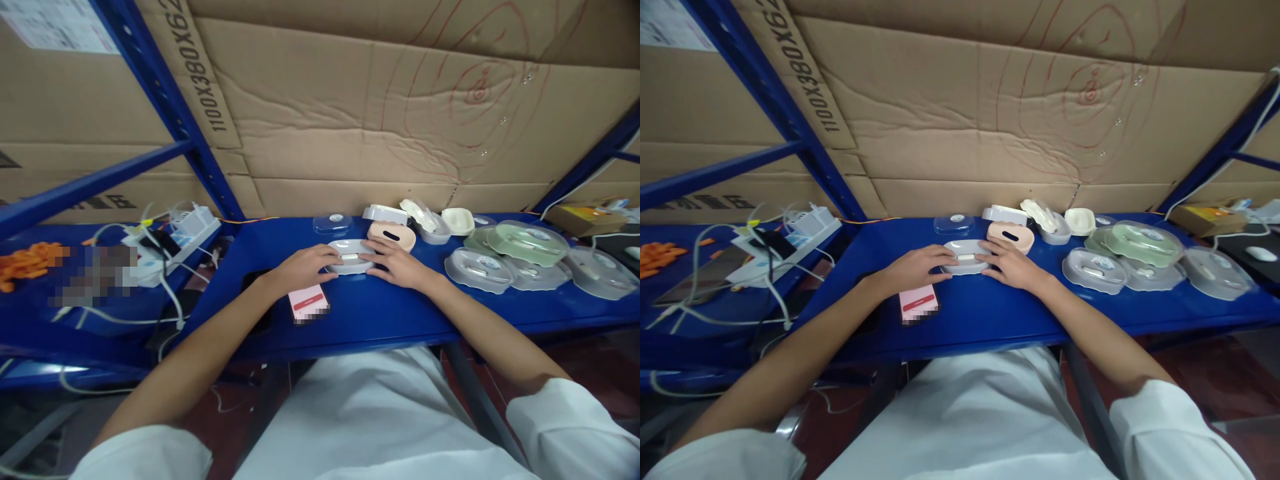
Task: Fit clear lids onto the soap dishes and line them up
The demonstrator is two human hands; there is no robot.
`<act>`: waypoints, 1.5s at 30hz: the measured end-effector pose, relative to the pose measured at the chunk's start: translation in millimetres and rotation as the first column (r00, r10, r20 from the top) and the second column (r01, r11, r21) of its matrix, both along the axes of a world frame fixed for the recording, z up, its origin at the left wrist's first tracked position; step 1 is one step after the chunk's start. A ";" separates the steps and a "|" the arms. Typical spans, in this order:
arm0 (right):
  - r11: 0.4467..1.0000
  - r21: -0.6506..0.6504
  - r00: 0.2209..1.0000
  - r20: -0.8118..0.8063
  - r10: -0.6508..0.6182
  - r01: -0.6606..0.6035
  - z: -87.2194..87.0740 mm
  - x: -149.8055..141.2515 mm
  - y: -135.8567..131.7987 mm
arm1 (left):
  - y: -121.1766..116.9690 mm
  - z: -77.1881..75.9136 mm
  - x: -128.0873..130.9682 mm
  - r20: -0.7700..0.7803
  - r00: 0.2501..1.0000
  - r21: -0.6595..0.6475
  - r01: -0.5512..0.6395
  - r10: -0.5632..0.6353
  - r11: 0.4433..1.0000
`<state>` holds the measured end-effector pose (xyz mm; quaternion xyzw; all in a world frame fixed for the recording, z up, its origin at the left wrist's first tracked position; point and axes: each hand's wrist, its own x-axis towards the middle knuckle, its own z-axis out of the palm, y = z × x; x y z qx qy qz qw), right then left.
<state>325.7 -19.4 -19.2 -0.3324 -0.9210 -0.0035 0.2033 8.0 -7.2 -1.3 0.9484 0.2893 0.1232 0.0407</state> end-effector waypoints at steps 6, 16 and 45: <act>0.999 -0.042 0.999 -0.029 0.030 -0.031 -2.1 -3.2 -0.2 | -1.9 -0.9 0.6 0.041 0.999 0.010 -0.009 0.008 1.000; 0.997 0.071 0.988 -0.152 0.012 -0.001 47.0 -1.0 -26.7 | -14.6 15.6 6.9 0.351 0.936 0.153 -0.045 -0.011 0.987; 0.963 -0.183 0.969 0.188 -0.163 0.198 36.6 -108.4 137.4 | -10.6 13.2 2.6 0.045 0.999 0.024 0.025 -0.026 0.999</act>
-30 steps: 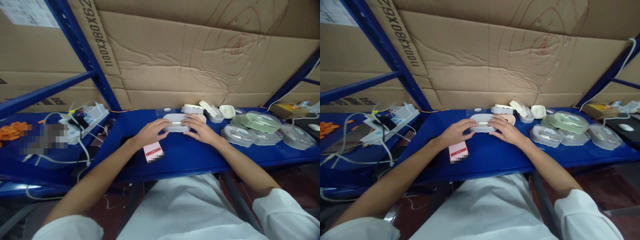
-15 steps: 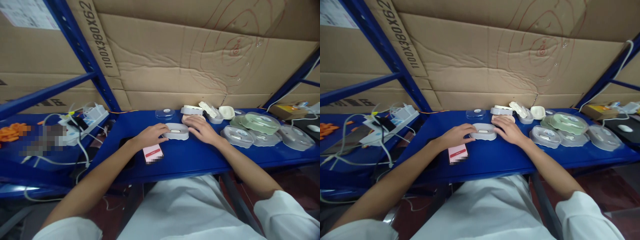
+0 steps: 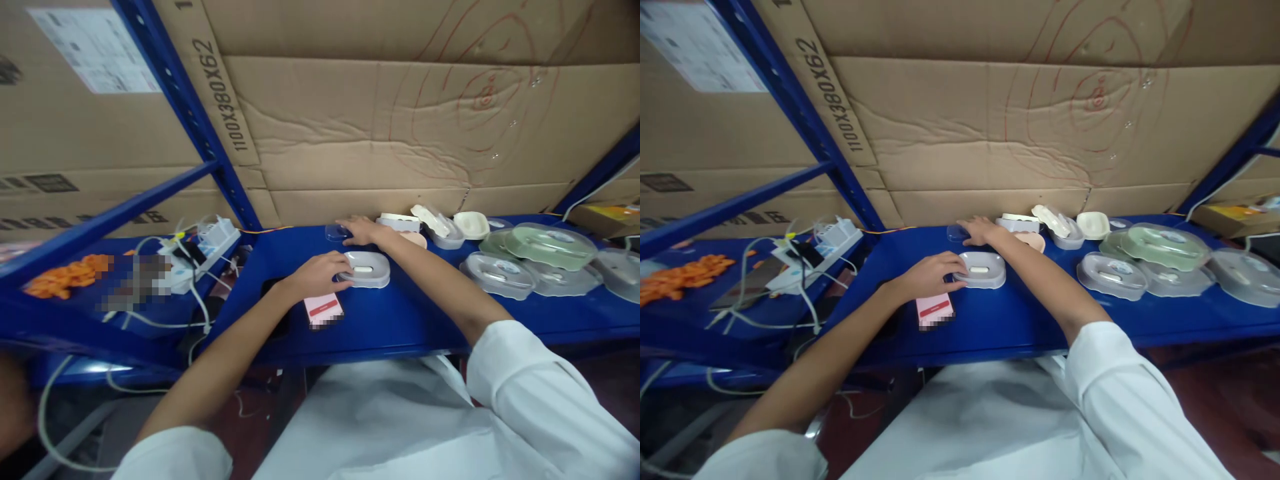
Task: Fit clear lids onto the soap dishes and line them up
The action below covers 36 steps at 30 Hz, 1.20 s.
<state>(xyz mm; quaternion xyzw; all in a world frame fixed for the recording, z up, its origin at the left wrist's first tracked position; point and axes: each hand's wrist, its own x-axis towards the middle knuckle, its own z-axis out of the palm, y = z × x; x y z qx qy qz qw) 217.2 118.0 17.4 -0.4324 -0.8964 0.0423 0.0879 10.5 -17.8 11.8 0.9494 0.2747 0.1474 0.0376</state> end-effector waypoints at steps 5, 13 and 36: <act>0.999 -0.049 0.998 -0.065 0.003 -0.007 -7.7 7.1 11.3 | 2.9 -1.4 -1.6 -0.032 0.997 0.018 -0.063 0.064 0.998; 0.995 0.044 0.955 -0.282 0.096 -0.087 3.8 33.1 -19.9 | 20.2 -4.2 -17.2 0.117 0.951 0.035 -0.293 0.287 0.955; 0.895 0.405 0.982 -0.083 -0.169 0.189 -2.5 86.5 -100.3 | 30.1 1.9 -32.7 0.038 0.784 -0.047 -0.618 0.619 0.785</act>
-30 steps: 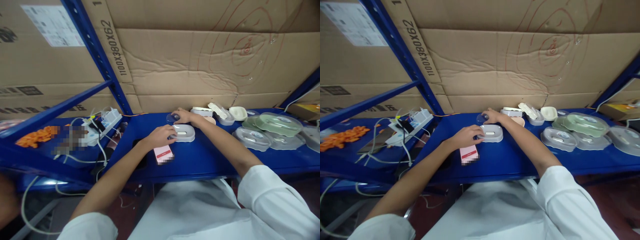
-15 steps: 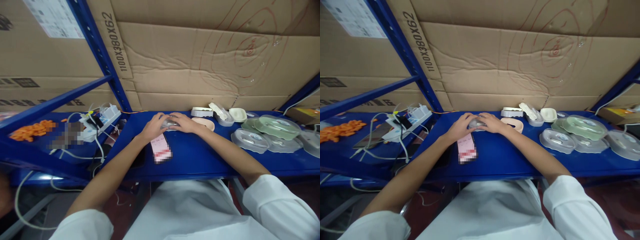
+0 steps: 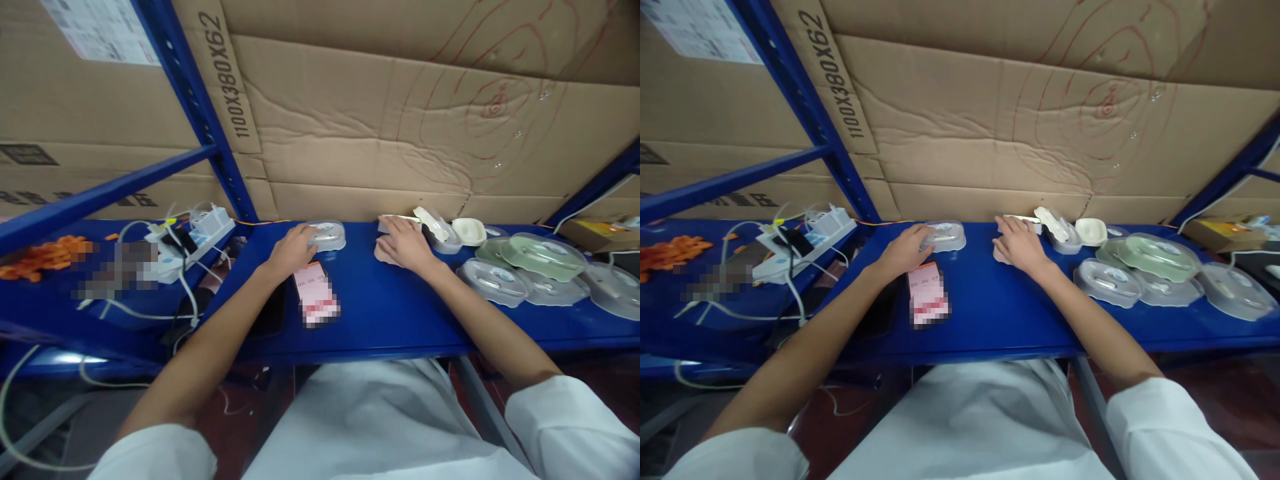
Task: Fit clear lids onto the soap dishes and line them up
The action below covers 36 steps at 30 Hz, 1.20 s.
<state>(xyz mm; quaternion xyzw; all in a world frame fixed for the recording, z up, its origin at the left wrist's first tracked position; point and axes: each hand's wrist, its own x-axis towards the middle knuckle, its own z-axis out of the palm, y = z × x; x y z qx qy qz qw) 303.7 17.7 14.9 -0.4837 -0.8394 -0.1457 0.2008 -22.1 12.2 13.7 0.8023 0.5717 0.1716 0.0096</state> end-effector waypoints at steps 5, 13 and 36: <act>0.996 -0.046 0.997 0.009 -0.077 0.077 -2.4 24.4 -6.1 | 3.9 -4.4 -1.4 -0.042 0.997 0.003 -0.068 0.068 0.998; 0.995 0.009 0.987 -0.126 0.100 -0.100 5.4 7.7 -13.0 | -12.6 2.5 14.3 -0.040 0.987 0.160 0.157 -0.153 0.974; 0.997 -0.022 0.985 -0.153 0.075 -0.079 -3.9 25.8 -2.1 | -13.1 -5.4 17.0 -0.054 0.840 0.009 0.541 -0.540 0.841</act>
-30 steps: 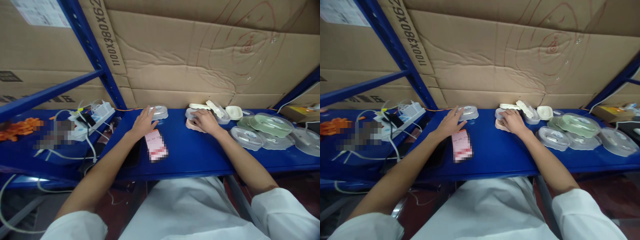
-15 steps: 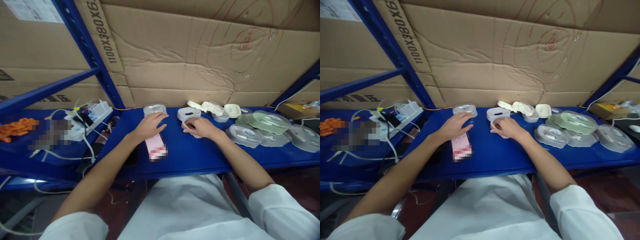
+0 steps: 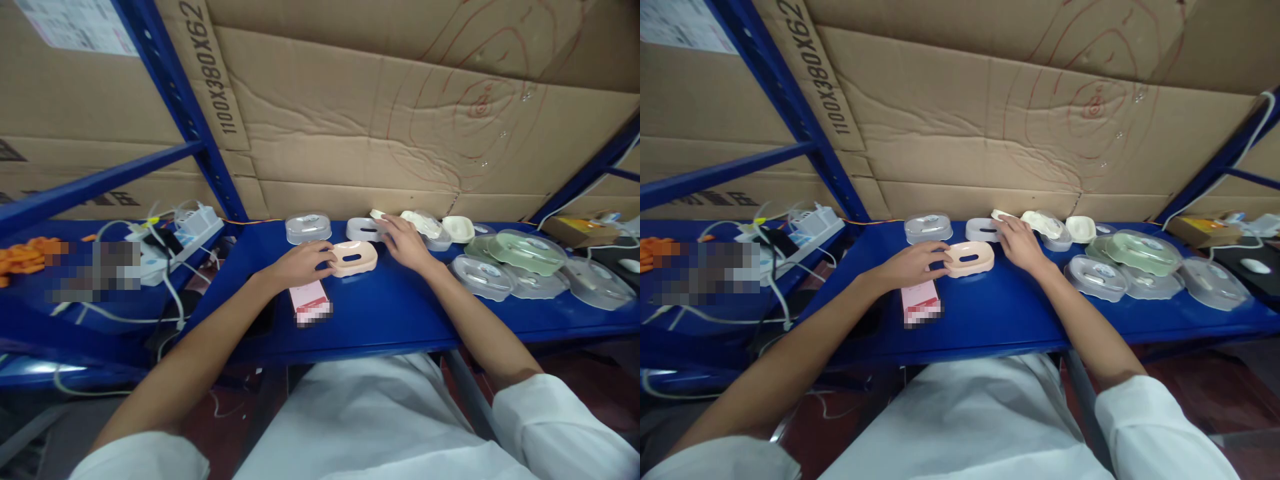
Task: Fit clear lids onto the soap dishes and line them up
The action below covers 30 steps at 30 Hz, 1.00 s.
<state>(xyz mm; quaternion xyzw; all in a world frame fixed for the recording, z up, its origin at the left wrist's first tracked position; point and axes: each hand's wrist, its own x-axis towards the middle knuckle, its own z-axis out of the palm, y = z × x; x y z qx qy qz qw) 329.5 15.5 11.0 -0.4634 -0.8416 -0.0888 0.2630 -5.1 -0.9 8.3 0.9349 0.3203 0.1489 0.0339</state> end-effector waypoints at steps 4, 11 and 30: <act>0.991 -0.060 0.991 0.051 -0.120 0.123 -13.4 23.0 18.2 | -5.4 7.1 2.0 0.000 1.000 -0.035 -0.011 0.011 0.999; 0.989 -0.096 0.992 0.074 -0.102 0.109 -25.6 29.0 27.7 | -9.1 11.9 2.5 -0.022 1.000 -0.031 -0.020 0.019 0.999; 0.985 -0.173 1.000 -0.001 0.005 -0.005 47.2 20.4 -27.0 | 3.9 21.3 -5.9 0.265 0.915 -0.264 -0.235 0.305 0.935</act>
